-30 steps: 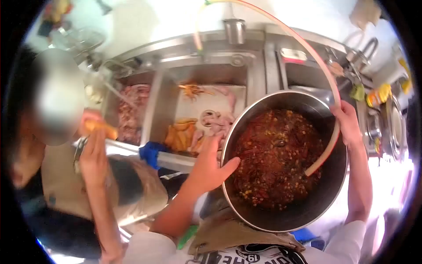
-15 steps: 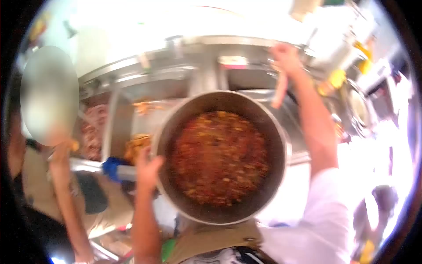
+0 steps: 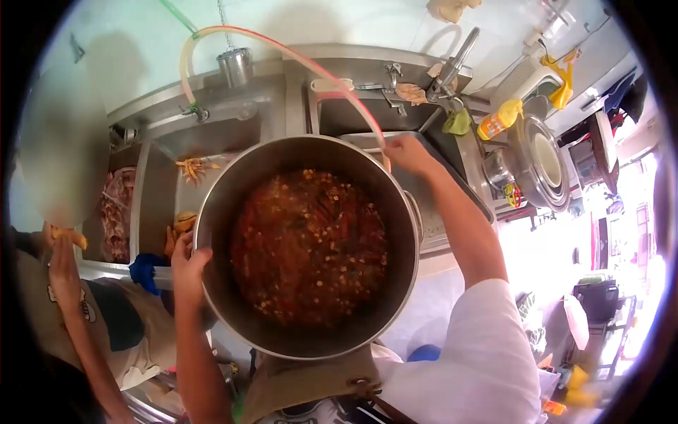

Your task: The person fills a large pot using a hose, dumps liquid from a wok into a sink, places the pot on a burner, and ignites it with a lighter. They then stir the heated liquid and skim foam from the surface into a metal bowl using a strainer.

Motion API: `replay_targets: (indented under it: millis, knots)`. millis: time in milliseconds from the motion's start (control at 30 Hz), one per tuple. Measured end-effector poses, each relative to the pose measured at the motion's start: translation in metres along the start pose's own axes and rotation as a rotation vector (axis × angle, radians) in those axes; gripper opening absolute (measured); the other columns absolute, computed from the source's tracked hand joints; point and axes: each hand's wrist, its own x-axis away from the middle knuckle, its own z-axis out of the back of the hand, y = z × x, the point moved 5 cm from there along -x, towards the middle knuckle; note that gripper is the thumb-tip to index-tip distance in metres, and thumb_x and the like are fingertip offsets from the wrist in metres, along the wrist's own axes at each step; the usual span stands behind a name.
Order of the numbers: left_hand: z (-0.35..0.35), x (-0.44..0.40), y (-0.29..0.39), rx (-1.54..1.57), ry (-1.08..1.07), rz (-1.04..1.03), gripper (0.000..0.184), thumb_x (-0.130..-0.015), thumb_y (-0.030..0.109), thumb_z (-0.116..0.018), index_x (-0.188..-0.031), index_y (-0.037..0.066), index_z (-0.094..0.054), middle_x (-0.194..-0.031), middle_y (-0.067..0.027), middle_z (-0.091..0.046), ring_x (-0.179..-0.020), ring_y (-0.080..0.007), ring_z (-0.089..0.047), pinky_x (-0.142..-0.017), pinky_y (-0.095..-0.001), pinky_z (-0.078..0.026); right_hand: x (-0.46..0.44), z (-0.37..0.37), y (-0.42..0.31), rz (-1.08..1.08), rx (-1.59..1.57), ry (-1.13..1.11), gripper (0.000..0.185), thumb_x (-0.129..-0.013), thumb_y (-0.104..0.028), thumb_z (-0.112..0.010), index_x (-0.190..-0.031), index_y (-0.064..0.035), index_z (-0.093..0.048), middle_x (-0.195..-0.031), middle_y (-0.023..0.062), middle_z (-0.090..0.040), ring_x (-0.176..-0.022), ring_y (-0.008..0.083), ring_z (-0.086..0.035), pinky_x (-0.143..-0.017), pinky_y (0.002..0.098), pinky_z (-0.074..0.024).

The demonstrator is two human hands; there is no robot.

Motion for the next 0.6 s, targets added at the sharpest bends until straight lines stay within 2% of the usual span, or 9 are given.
replay_targets:
  millis: [33, 133, 233, 300, 333, 433, 533, 600]
  knots:
    - [-0.001, 0.000, 0.000, 0.013, 0.010, 0.008, 0.051, -0.071, 0.024, -0.062, -0.116, 0.000, -0.051, -0.099, -0.0099, -0.057, -0.085, -0.0173, -0.054, -0.078, -0.0259, -0.043, 0.018, 0.004, -0.002, 0.021, -0.090, -0.008, 0.035, -0.084, -0.031, -0.055, -0.086, 0.0016, -0.066, -0.075, 0.0103, -0.065, -0.068, 0.0177, -0.060, -0.066, 0.0302, -0.0473]
    - [0.001, -0.001, -0.005, 0.034, 0.027, 0.013, 0.050, -0.072, 0.025, -0.063, -0.115, 0.001, -0.052, -0.096, -0.0088, -0.058, -0.084, -0.0166, -0.054, -0.077, -0.0262, -0.043, 0.083, 0.020, -0.023, -0.157, -0.451, -0.046, 0.033, -0.090, -0.031, -0.051, -0.093, -0.0022, -0.066, -0.083, 0.0053, -0.066, -0.072, 0.0145, -0.060, -0.063, 0.0266, -0.0458]
    - [0.004, -0.004, -0.013, 0.023, 0.017, -0.025, 0.046, -0.077, 0.028, -0.062, -0.114, 0.002, -0.054, -0.094, -0.0070, -0.059, -0.083, -0.0155, -0.054, -0.076, -0.0264, -0.043, 0.139, 0.012, -0.030, -0.290, -0.956, 0.027, 0.036, -0.092, -0.034, -0.051, -0.102, -0.0016, -0.062, -0.090, 0.0058, -0.064, -0.078, 0.0125, -0.059, -0.062, 0.0251, -0.0451]
    - [0.003, 0.003, 0.000, -0.001, 0.005, -0.041, 0.041, -0.081, 0.029, -0.060, -0.112, 0.003, -0.055, -0.095, -0.0060, -0.060, -0.083, -0.0155, -0.055, -0.074, -0.0267, -0.044, 0.165, 0.004, -0.044, -0.206, -1.107, -0.036, 0.039, -0.092, -0.033, -0.053, -0.111, 0.0000, -0.057, -0.093, 0.0062, -0.063, -0.081, 0.0121, -0.058, -0.063, 0.0239, -0.0452]
    - [0.004, 0.005, -0.007, 0.148, -0.048, 0.030, 0.039, -0.083, 0.029, -0.058, -0.112, 0.003, -0.055, -0.096, -0.0058, -0.060, -0.083, -0.0156, -0.056, -0.074, -0.0270, -0.045, 0.174, -0.001, -0.052, -0.164, -1.184, -0.077, 0.041, -0.092, -0.033, -0.053, -0.115, 0.0008, -0.055, -0.095, 0.0064, -0.063, -0.083, 0.0120, -0.058, -0.063, 0.0233, -0.0453]
    - [0.012, 0.010, -0.040, 0.501, -0.153, 0.199, 0.035, -0.089, 0.031, -0.052, -0.112, 0.005, -0.056, -0.100, -0.0059, -0.062, -0.087, -0.0166, -0.059, -0.071, -0.0305, -0.049, 0.187, -0.009, -0.065, -0.104, -1.019, 0.105, 0.050, -0.087, -0.039, -0.058, -0.115, 0.0018, -0.053, -0.088, 0.0061, -0.060, -0.062, 0.0091, -0.055, -0.052, 0.0227, -0.0432]
    - [0.010, 0.017, -0.053, 0.632, -0.128, 0.220, 0.039, -0.085, 0.033, -0.061, -0.113, 0.006, -0.056, -0.097, -0.0062, -0.063, -0.085, -0.0175, -0.061, -0.073, -0.0315, -0.051, 0.190, -0.010, -0.081, -0.166, -1.170, 0.008, 0.051, -0.086, -0.034, -0.061, -0.118, 0.0033, -0.050, -0.088, 0.0053, -0.060, -0.063, 0.0091, -0.055, -0.051, 0.0232, -0.0436]
    - [0.010, 0.017, -0.049, 0.616, -0.116, 0.267, 0.041, -0.082, 0.034, -0.065, -0.112, 0.007, -0.056, -0.095, -0.0061, -0.063, -0.082, -0.0176, -0.062, -0.071, -0.0306, -0.052, 0.190, -0.016, -0.083, -0.226, -1.215, 0.052, 0.047, -0.087, -0.033, -0.060, -0.115, 0.0036, -0.052, -0.090, 0.0067, -0.062, -0.069, 0.0113, -0.059, -0.057, 0.0243, -0.0476]
